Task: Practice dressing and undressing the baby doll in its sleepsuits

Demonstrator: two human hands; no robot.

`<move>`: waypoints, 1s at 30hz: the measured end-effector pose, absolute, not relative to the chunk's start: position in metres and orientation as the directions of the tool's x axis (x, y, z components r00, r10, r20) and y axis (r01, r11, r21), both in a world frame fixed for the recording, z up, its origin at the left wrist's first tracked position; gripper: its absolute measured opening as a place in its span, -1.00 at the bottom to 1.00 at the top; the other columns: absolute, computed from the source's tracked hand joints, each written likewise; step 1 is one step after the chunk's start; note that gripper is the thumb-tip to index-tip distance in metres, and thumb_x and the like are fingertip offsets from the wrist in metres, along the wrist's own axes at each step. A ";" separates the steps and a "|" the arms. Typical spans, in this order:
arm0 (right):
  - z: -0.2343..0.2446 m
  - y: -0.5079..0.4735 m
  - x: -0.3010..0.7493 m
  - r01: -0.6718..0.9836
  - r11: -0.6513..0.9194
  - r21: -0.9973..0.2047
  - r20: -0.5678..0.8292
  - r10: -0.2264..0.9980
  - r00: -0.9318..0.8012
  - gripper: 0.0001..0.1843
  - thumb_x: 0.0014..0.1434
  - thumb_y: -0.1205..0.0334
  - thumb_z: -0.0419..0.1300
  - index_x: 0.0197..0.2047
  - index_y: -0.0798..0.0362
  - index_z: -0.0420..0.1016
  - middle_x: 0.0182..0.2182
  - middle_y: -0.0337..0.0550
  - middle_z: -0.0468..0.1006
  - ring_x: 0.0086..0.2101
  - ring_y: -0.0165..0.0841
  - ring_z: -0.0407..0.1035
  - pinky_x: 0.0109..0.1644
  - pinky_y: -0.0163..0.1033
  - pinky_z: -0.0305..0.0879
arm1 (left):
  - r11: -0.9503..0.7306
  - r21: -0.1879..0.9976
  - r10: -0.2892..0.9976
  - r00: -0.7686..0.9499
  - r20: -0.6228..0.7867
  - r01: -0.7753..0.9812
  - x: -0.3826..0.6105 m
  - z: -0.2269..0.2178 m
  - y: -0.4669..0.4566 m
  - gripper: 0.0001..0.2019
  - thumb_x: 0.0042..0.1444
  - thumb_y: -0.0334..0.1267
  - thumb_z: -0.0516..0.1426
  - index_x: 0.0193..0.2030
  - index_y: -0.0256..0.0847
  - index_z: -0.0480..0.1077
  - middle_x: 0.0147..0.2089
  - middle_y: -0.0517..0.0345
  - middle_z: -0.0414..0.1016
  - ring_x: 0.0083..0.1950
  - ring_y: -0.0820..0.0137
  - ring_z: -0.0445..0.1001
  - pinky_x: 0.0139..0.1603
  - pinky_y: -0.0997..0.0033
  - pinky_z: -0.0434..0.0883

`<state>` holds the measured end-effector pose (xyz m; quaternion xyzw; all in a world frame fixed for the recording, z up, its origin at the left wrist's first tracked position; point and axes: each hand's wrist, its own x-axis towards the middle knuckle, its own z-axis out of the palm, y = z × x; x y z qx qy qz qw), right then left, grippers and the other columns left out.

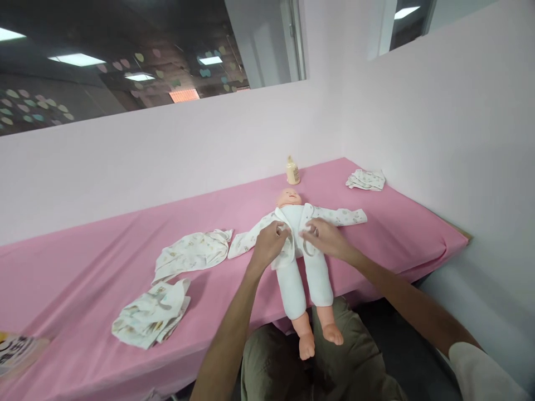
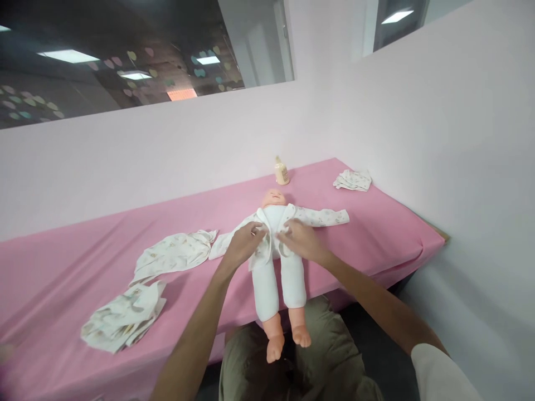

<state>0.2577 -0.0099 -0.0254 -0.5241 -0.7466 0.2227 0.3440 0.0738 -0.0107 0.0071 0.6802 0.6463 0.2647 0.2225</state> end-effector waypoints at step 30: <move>-0.040 0.109 0.202 0.161 0.280 -0.946 0.312 0.921 0.233 -0.84 0.03 0.15 0.06 -0.41 0.04 0.38 -0.43 -0.21 0.52 -0.37 -0.30 0.36 -0.25 -0.25 0.20 | -0.211 0.572 0.831 -0.162 0.532 0.793 0.075 -0.032 0.093 -0.89 0.21 -0.36 0.01 -0.21 -0.21 0.35 -0.17 -0.01 0.49 -0.12 0.26 0.45 -0.13 0.34 0.30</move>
